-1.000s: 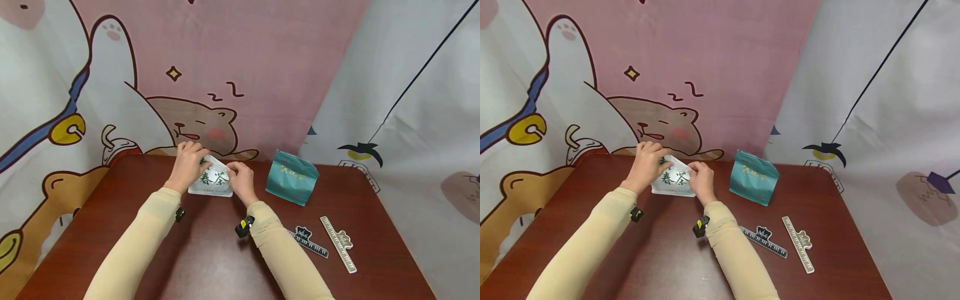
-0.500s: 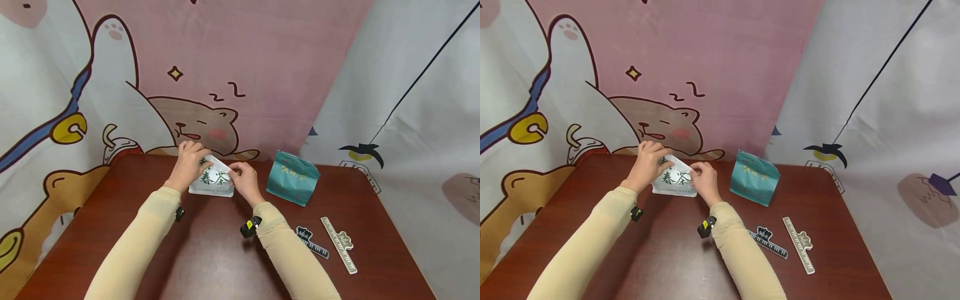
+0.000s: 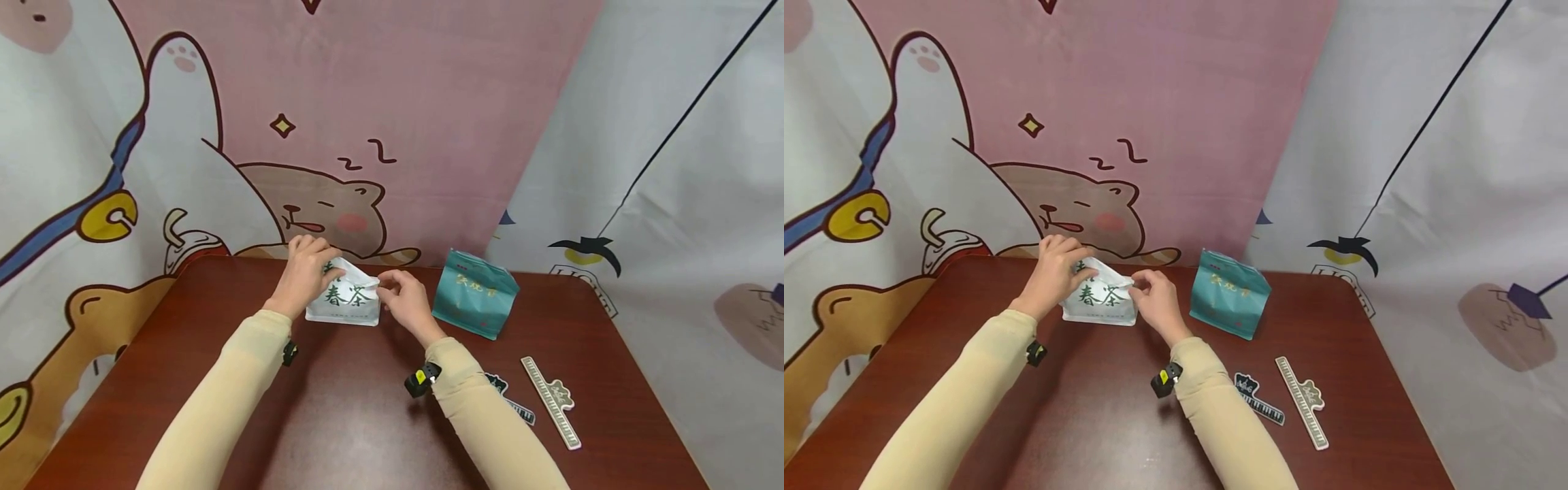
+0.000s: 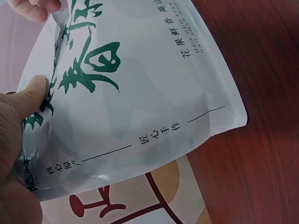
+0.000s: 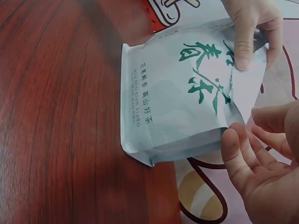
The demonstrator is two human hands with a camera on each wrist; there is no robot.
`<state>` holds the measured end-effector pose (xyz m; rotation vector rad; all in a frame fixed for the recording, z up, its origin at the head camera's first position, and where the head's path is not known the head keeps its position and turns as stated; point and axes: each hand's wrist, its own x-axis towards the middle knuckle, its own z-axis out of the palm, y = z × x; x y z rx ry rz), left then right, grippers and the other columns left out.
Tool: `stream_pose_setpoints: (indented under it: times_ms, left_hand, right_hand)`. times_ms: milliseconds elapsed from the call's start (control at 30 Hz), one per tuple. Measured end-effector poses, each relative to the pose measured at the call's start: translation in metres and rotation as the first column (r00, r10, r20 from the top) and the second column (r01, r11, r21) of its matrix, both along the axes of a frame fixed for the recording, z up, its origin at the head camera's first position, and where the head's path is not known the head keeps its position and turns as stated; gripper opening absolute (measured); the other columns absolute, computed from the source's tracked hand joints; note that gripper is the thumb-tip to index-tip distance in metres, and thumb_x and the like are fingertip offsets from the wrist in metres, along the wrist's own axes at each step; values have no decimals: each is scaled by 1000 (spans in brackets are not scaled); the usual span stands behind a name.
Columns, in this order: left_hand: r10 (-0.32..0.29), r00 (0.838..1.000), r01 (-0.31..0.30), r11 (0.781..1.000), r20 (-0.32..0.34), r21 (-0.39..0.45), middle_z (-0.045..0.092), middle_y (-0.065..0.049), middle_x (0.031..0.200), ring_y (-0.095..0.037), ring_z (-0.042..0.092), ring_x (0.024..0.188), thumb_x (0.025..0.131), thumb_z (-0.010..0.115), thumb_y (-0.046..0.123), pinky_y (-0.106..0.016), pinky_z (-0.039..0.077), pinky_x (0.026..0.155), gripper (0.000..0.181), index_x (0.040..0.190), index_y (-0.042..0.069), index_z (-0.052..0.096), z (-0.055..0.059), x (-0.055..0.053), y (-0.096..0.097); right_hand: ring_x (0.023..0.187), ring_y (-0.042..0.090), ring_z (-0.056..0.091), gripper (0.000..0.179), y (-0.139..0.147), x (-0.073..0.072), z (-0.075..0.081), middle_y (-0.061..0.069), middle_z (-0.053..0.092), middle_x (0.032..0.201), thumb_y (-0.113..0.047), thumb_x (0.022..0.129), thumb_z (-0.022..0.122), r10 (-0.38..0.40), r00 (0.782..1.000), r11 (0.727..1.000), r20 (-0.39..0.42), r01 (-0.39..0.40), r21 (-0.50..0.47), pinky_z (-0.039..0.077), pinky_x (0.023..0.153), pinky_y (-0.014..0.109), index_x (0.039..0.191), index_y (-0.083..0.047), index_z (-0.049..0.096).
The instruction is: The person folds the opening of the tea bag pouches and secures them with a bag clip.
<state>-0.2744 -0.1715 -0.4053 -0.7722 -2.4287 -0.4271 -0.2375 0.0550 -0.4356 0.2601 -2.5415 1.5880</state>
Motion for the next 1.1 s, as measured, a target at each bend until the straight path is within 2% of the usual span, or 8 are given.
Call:
stream_pose_setpoints:
  times_ms: [267,500,833,1100]
  left_hand:
    - [-7,1000,7,1000,-6,4,68,-6,98,-30,54,96,82,88,24,-54,34,100,32,108,7,78,-1,-1,1]
    - [-8,1000,8,1000,-10,-3,68,-6,98,-30,54,96,82,88,24,-53,34,100,32,107,7,78,0,-1,1]
    - [-10,1000,10,1000,-15,-5,68,-6,97,-30,54,95,83,87,24,-53,35,99,30,107,8,78,-1,-1,0]
    - [-13,1000,13,1000,-22,4,68,-6,97,-30,54,95,82,88,24,-53,35,100,31,107,8,78,-1,-1,0]
  right_hand:
    - [74,21,69,25,18,13,8,14,68,110,-4,94,73,27,1000,1000,1,-27,12,59,66,30,119,-1,71]
    - [70,18,66,27,35,26,15,14,67,113,-7,96,72,52,999,998,12,-52,39,57,66,31,122,-4,70]
    - [76,19,65,30,54,40,21,15,66,115,-6,95,73,73,997,995,21,-74,62,58,67,29,124,-3,69]
    - [88,23,67,30,67,49,24,14,67,117,-8,95,74,77,997,990,16,-78,115,57,69,30,125,-4,69]
